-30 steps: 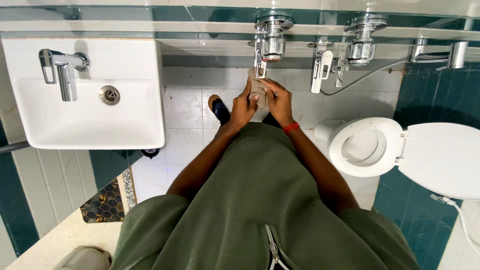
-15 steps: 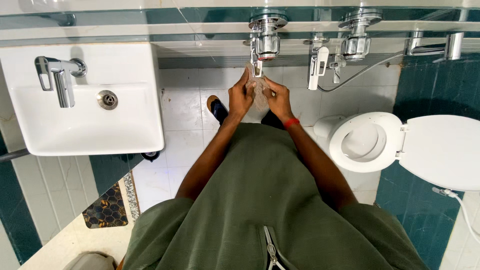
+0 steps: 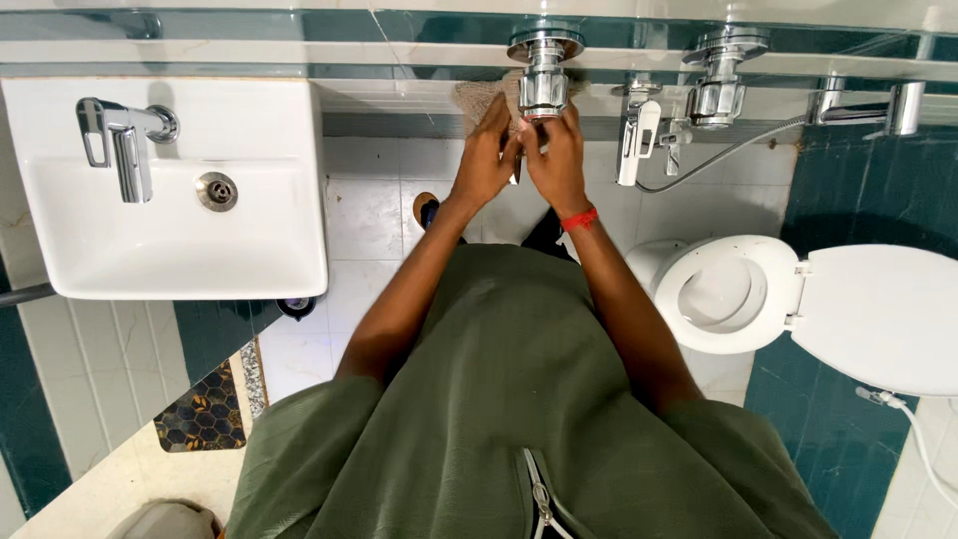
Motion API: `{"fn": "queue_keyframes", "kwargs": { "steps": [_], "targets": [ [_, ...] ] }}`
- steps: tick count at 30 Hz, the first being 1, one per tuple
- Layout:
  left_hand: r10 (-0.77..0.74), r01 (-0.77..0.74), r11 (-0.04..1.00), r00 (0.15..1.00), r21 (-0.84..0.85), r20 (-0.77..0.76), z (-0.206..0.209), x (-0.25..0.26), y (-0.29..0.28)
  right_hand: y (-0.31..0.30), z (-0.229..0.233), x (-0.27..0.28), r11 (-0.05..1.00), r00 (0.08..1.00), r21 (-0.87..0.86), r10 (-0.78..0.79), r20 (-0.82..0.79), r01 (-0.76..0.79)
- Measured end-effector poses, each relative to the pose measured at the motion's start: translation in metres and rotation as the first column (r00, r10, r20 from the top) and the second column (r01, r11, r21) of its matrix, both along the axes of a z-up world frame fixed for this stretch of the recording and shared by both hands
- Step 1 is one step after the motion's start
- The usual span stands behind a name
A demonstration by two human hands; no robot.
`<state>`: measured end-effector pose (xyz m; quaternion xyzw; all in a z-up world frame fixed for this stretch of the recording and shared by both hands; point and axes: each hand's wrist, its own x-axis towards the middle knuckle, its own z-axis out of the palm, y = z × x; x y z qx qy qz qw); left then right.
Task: The person holds and folds a cloth by hand, then wipes down the chrome wall fixtures in the bathroom with the cloth.
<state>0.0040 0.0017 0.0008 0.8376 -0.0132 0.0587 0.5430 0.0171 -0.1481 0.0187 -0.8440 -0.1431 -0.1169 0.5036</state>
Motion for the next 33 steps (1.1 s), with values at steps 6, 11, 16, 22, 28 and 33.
{"fn": "queue_keyframes", "kwargs": {
  "steps": [6,11,16,22,28,33],
  "targets": [
    [-0.045,0.045,0.998,0.999,0.053,-0.005,-0.022,0.013,0.001,0.013,-0.015,0.015,0.990,0.990,-0.133,0.031,-0.134,-0.049],
    [-0.042,0.103,0.985,0.920,0.137,-0.391,-0.004,0.035,0.019,0.016,-0.010,0.035,0.937,0.961,-0.329,0.025,-0.276,-0.119],
    [-0.095,0.180,0.967,0.911,0.179,-0.402,-0.009,0.040,0.020,-0.003,-0.046,0.054,0.943,0.844,-0.334,-0.179,-0.506,0.000],
    [0.079,-0.078,0.997,0.988,0.009,-0.131,-0.005,0.022,0.000,-0.014,-0.059,0.049,0.884,0.929,-0.462,-0.113,-0.353,-0.068],
    [-0.008,-0.010,0.987,0.994,0.161,0.111,-0.005,0.004,-0.011,-0.011,-0.012,0.026,0.990,0.951,-0.116,0.038,-0.307,-0.077],
    [0.010,-0.019,0.996,0.995,0.090,0.101,-0.012,-0.019,-0.015,-0.016,-0.008,-0.007,0.991,0.991,-0.122,0.032,-0.132,-0.048]
  ]
}}
